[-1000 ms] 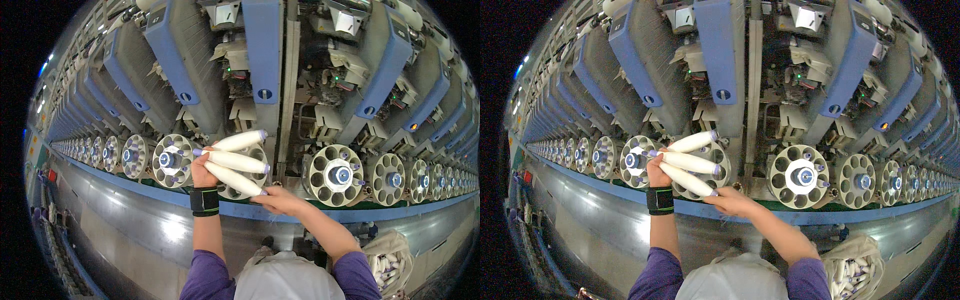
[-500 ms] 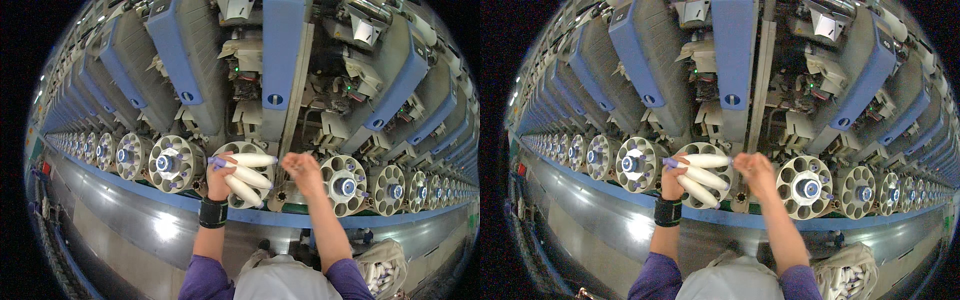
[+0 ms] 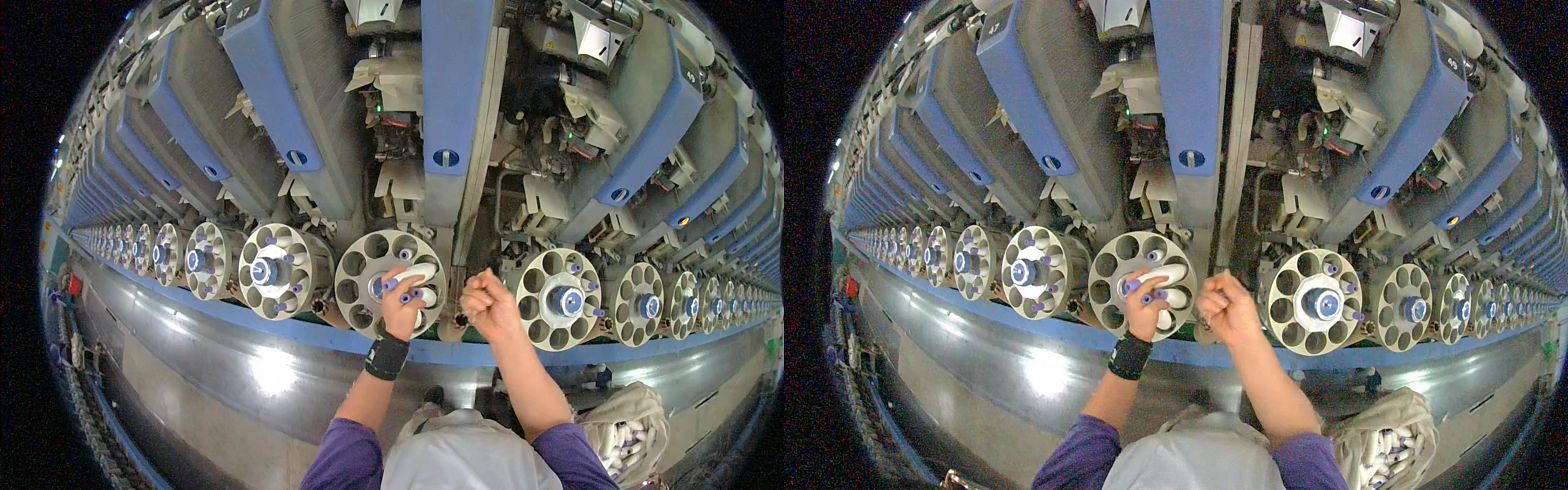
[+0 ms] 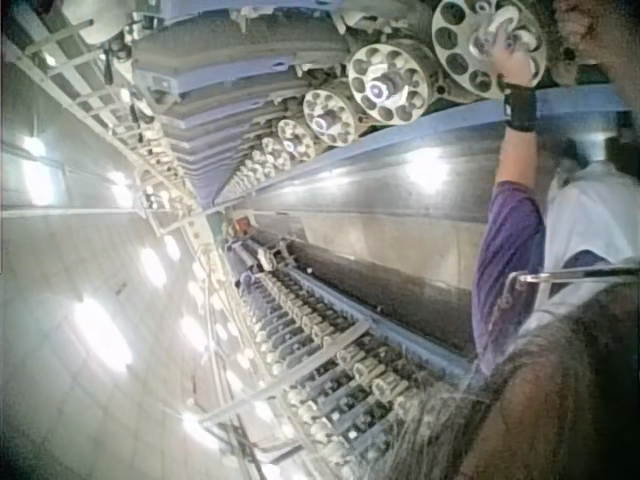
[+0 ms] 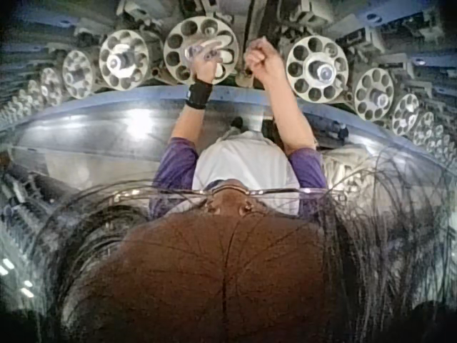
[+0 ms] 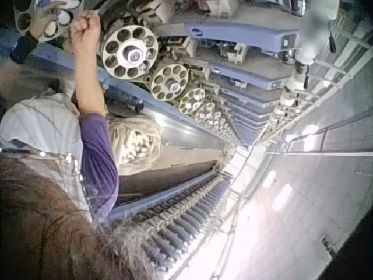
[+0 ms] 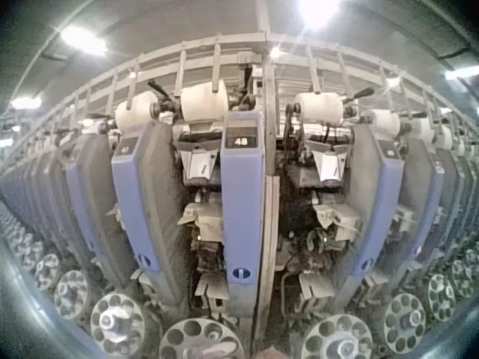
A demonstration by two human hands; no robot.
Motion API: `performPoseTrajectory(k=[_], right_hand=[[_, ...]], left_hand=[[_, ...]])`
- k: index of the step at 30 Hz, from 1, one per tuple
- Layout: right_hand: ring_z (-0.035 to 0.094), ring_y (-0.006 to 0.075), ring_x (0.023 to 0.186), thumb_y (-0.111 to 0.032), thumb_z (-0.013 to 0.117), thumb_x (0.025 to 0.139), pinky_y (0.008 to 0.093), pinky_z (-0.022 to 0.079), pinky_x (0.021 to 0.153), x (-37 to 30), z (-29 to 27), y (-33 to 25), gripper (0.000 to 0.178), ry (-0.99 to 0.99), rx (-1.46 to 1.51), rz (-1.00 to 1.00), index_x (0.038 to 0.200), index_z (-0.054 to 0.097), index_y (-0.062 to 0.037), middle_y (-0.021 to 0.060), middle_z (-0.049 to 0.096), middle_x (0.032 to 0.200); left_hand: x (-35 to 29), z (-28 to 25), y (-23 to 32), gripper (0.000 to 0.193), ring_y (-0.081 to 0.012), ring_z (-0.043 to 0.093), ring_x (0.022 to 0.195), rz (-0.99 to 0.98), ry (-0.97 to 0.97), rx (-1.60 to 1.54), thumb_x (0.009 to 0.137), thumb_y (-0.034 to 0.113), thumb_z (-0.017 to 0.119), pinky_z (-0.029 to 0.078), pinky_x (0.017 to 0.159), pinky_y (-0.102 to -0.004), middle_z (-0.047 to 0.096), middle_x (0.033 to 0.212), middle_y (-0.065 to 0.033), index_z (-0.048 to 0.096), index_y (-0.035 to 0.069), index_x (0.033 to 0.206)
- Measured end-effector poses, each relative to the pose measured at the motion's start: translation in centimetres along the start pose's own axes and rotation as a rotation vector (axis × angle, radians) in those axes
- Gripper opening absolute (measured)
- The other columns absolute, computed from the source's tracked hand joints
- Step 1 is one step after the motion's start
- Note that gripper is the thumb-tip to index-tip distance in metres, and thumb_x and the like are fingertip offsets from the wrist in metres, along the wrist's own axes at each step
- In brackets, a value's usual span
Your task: The person repeatedly picks white cylindrical spools from a cloth bag and places them into slots on rotating circular holders along a row of textile machines. The person occasionally reaches up to adjust a component on the machine before resuming loading spools.
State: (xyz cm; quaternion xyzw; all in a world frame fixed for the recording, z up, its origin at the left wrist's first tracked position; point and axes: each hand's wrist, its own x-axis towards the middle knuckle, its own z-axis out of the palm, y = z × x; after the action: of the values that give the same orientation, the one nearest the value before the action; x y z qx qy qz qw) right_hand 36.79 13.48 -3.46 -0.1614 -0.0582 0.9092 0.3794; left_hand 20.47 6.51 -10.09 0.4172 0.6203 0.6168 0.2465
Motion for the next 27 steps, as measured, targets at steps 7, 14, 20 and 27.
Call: performPoseTrajectory(k=[7, 14, 20, 27], right_hand=[[0.031, 0.0019, 0.044, -0.017, 0.044, 0.092, 0.0158, 0.022, 0.037, -7.2, 3.8, -5.6, 0.018, -0.346, 0.037, -0.146, 0.09, 0.055, -0.0032, 0.005, 0.051, 0.076], [0.03, 0.0036, 0.044, -0.021, 0.045, 0.091, 0.019, 0.021, 0.036, -4.8, 2.2, -8.0, 0.024, -0.251, 0.057, -0.262, 0.085, 0.056, -0.0006, 0.0061, 0.048, 0.074], [0.055, 0.0298, 0.094, -0.033, 0.059, 0.079, 0.0367, 0.043, 0.078, 0.1, 5.7, 3.9, 0.054, -0.334, -1.831, -0.575, 0.121, 0.042, -0.0044, 0.0183, 0.057, 0.103], [0.041, 0.005, 0.047, -0.021, 0.046, 0.09, 0.0208, 0.035, 0.044, -0.8, 0.1, 3.2, 0.025, -0.109, -1.567, 0.108, 0.074, 0.054, -0.0049, -0.0017, 0.049, 0.059]], left_hand=[[0.8, -1.4, 0.4, 0.049, -0.0182, 0.053, 0.089, 0.121, -0.247, -0.042, 0.062, -0.006, 0.059, 0.047, 0.074, -0.0267, 0.039, 0.122, -0.0086, 0.06, 0.009, 0.109], [2.3, -6.5, 5.3, 0.037, -0.0262, 0.056, 0.1, 0.005, -0.284, -0.522, 0.079, 0.002, 0.056, 0.05, 0.078, -0.0322, 0.047, 0.118, -0.0152, 0.052, -0.001, 0.115], [3.9, -8.6, 7.7, 0.029, -0.0286, 0.063, 0.07, -0.06, -0.18, -0.71, 0.084, 0.021, 0.052, 0.053, 0.062, -0.0354, 0.061, 0.079, -0.0169, 0.053, -0.005, 0.099], [5.2, -12.7, 4.0, 0.021, -0.0161, 0.055, 0.055, -0.179, 0.251, -1.026, 0.086, 0.022, 0.051, 0.044, 0.05, -0.0254, 0.06, 0.07, -0.0066, 0.057, 0.003, 0.085]])
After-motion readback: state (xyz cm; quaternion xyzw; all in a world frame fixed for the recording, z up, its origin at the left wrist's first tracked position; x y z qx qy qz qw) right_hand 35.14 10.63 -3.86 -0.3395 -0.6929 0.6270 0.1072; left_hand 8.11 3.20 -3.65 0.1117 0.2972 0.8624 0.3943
